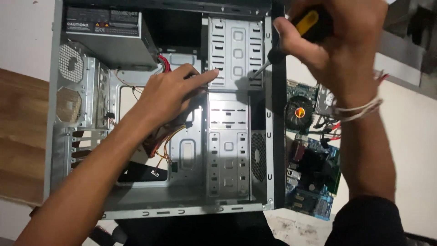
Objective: Installing a hard drive into a computer case and securing it with screws using a screwdriver.
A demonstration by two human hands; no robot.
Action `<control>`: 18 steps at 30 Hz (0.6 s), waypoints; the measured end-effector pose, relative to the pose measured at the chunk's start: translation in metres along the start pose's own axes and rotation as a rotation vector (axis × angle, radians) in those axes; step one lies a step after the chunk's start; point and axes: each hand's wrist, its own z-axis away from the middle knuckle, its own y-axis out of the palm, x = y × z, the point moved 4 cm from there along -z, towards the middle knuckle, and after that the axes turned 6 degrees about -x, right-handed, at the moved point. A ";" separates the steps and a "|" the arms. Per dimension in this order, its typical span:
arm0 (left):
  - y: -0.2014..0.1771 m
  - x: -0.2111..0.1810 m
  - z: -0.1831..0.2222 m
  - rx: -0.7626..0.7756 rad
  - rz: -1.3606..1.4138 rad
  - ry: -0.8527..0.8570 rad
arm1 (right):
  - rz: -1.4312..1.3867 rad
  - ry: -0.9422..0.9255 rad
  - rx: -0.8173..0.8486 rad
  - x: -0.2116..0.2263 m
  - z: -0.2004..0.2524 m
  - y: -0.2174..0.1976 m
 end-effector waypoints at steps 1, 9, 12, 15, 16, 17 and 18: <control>-0.001 0.001 0.000 -0.006 -0.006 -0.004 | -0.002 -0.009 -0.002 0.004 0.000 0.002; -0.002 0.000 0.001 -0.031 0.063 -0.014 | 0.135 0.069 -0.138 0.015 0.005 0.002; 0.001 0.001 0.001 -0.060 0.062 0.017 | 0.136 0.133 -0.171 0.027 -0.003 0.004; -0.002 -0.003 -0.001 -0.049 0.072 0.003 | 0.178 0.113 -0.190 0.029 -0.005 0.006; -0.002 -0.002 0.000 -0.046 0.073 0.002 | 0.177 0.115 -0.190 0.029 -0.005 0.008; -0.002 -0.002 0.001 -0.051 0.064 0.000 | 0.185 0.102 -0.197 0.030 -0.005 0.008; -0.002 -0.002 0.000 -0.057 0.055 -0.002 | 0.193 0.089 -0.204 0.030 -0.005 0.008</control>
